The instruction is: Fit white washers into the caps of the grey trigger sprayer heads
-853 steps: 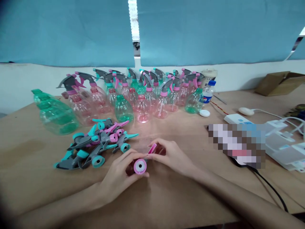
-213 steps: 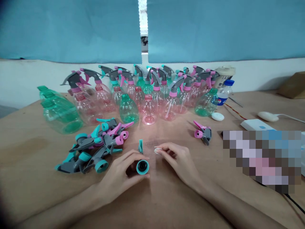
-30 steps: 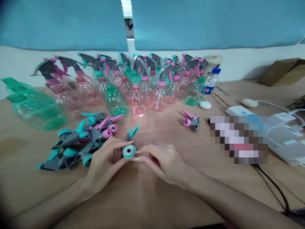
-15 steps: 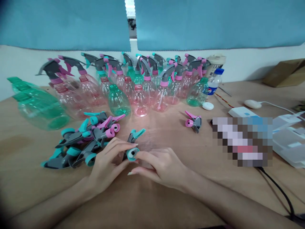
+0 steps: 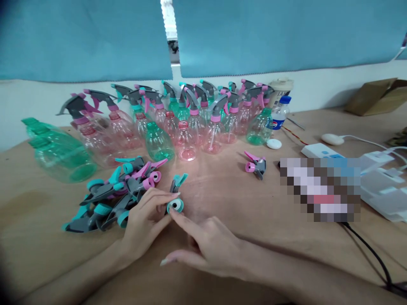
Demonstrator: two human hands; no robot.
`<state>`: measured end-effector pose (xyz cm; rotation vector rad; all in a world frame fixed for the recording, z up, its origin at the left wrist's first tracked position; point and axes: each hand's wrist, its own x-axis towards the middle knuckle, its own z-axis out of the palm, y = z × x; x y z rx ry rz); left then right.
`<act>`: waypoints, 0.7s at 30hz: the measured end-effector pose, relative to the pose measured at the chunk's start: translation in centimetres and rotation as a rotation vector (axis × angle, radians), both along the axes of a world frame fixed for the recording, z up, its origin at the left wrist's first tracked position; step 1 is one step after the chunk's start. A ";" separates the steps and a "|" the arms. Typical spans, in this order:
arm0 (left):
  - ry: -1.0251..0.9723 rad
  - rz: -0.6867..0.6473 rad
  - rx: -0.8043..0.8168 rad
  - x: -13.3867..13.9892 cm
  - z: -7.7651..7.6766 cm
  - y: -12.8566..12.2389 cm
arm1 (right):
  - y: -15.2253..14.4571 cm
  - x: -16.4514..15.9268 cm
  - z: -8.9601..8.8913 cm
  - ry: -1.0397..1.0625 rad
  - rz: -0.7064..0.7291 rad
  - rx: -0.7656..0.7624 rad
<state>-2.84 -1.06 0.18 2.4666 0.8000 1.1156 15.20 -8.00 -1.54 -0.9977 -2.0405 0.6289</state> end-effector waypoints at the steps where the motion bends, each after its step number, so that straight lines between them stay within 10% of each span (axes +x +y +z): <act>1: 0.004 0.005 -0.002 0.0 0.1 0.0 | 0.2 0.1 0.1 0.009 -0.027 0.008; 6: 0.038 0.002 0.011 0.1 0.2 -0.2 | 1.6 1.4 0.7 0.024 -0.271 0.088; 21: 0.121 -0.181 0.105 0.6 -0.5 -1.2 | 1.7 1.6 1.3 -0.015 -0.201 0.095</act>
